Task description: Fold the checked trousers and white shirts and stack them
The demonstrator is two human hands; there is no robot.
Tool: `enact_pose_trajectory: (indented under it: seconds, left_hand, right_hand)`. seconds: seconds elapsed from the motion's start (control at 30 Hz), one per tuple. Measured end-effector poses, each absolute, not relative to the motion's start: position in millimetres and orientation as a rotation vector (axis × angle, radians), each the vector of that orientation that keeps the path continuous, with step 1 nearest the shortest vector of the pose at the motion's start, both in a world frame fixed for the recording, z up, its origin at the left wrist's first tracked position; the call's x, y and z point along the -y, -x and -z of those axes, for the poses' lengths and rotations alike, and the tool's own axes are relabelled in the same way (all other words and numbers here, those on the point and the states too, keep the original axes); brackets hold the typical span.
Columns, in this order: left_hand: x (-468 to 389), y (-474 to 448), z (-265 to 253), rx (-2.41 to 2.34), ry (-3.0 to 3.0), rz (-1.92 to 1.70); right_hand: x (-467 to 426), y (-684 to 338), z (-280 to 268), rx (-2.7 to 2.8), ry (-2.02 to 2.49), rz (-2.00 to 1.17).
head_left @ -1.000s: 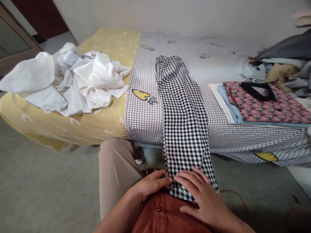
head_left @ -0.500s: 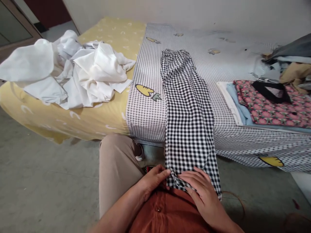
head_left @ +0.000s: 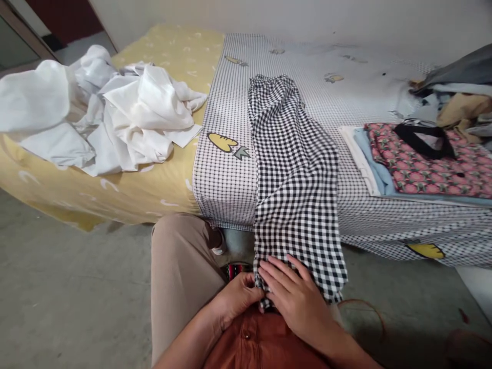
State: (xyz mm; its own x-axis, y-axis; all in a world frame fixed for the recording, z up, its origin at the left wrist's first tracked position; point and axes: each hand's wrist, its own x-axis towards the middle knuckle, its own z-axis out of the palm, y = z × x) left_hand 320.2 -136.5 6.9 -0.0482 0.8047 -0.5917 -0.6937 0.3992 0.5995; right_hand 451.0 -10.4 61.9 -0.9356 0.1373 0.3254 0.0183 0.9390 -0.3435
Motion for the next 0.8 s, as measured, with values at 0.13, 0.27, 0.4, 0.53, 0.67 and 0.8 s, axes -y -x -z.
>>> enact_pose_trajectory:
  seconds: [0.13, 0.27, 0.4, 0.53, 0.67, 0.8]
  left_hand:
    - [135.1, -315.9, -10.1, -1.09, -0.123, -1.197]
    - [134.7, -313.7, -17.8, -1.067, -0.133, -1.195]
    - [135.7, -313.0, -18.4, -1.076, -0.134, -1.19]
    - [137.1, -312.3, -16.4, -1.073, -0.115, -1.196]
    - [137.8, -310.7, -19.8, -1.035, -0.094, -1.214]
    - [137.7, -310.2, -22.6, -1.017, -0.131, -1.191]
  right_hand:
    - [14.1, -450.7, -36.3, 2.794, 0.08, -0.554]
    - [5.2, -457.7, -44.9, 2.682, 0.091, -0.75]
    - [3.6, -459.1, -49.7, 2.59, 0.238, -1.016]
    - [6.5, -455.5, -49.1, 2.7, 0.25, -0.906]
    - [2.1, -452.6, -48.3, 2.618, 0.315, -1.006]
    - [-2.8, -453.2, -45.8, 2.67, 0.194, -0.928]
